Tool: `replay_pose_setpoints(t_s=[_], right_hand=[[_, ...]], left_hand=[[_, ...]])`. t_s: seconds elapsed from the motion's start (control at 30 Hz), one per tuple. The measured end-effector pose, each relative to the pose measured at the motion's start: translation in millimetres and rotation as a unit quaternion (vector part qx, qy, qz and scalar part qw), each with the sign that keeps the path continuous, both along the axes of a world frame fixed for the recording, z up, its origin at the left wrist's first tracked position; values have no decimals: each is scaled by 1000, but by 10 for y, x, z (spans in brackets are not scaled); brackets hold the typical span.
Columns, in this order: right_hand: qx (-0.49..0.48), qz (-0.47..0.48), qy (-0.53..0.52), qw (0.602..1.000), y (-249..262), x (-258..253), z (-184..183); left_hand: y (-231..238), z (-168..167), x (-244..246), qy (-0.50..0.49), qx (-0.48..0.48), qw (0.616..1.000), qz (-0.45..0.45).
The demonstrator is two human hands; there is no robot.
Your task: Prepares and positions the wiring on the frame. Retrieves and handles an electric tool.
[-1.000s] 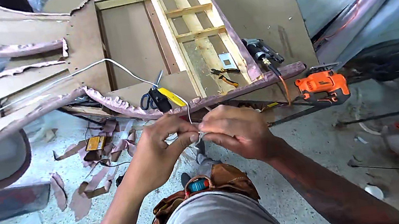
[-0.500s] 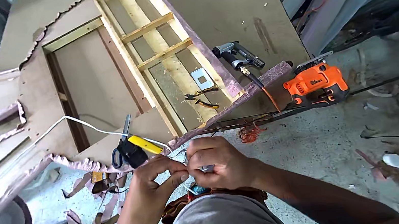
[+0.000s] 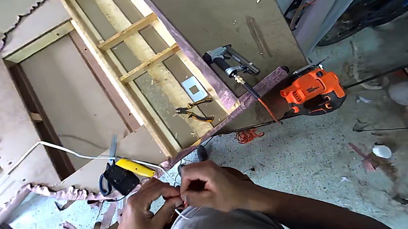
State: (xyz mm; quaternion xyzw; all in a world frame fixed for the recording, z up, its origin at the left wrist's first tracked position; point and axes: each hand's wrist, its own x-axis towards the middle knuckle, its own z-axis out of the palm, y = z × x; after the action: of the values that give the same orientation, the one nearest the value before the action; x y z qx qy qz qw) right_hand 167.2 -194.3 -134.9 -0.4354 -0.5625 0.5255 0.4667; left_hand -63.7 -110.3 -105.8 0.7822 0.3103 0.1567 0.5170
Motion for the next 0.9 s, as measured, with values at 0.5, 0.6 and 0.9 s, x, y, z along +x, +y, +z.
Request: replay_pose_setpoints(t_s=[0.5, 0.6, 0.9], right_hand=[[-129, -114, -202, 964, -557, -488, -188], [-177, -222, -248, 926, -707, -74, -245], [-196, -673, -125, 702, -1259, 2548, -1133]], left_hand=[[-312, -418, -653, -38, 100, 994, 33], [-319, -639, -690, -63, 79, 995, 10], [-427, -853, -768, -26, 64, 997, 20]])
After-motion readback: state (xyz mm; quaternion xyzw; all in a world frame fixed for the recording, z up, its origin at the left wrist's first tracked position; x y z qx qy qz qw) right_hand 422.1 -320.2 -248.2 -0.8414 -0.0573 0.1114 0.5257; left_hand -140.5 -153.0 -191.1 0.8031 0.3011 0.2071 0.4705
